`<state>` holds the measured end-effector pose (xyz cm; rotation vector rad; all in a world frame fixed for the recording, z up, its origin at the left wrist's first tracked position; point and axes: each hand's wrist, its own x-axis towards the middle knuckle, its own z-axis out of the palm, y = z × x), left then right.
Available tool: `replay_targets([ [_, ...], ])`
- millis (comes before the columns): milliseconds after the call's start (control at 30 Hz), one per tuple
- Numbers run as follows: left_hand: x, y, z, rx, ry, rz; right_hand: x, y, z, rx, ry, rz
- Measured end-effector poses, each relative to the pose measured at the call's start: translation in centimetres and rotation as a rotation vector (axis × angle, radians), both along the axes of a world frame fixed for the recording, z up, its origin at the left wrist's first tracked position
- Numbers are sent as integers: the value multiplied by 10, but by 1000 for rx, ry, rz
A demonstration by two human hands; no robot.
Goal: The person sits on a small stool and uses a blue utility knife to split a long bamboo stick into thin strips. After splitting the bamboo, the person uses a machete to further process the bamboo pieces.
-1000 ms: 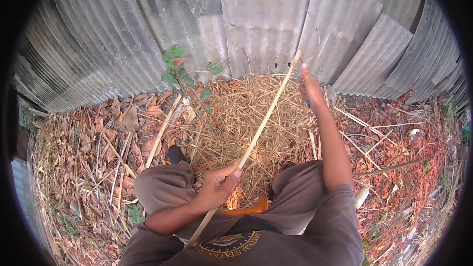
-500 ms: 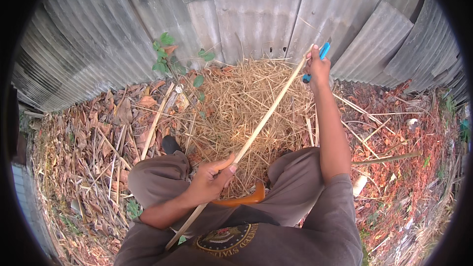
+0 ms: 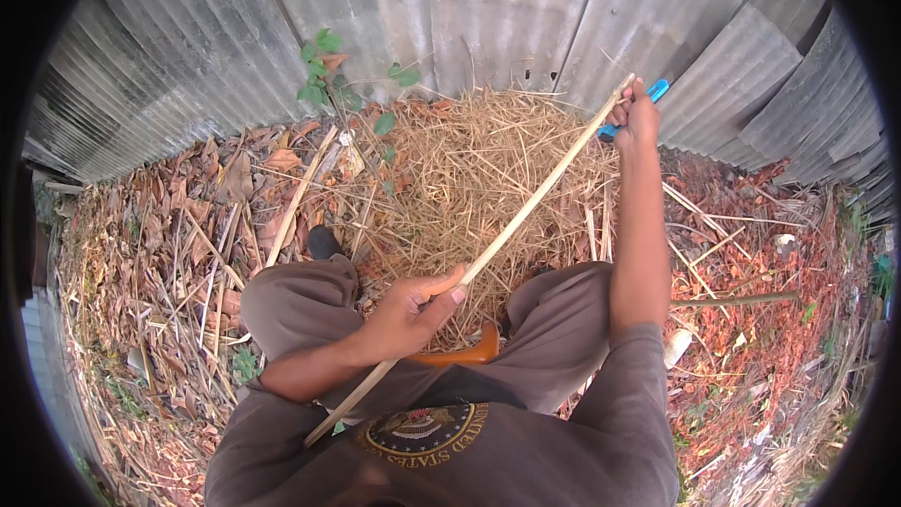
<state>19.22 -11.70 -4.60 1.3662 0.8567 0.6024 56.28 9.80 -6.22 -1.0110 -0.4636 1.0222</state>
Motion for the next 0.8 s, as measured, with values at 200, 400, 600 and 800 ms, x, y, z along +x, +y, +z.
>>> replay_targets([
  [200,-11,-3,-1,11,19,55,-14,-13,0,-119,-334,-19],
  [400,-21,-1,-14,157,30,152,-19,-6,-8,-170,-847,-104],
  [600,-38,-2,1,254,81,108,33,30,-70,-419,-1555,-487],
  [800,-63,-16,-2,16,-33,376,149,-12,-161,-820,-1380,-50],
])
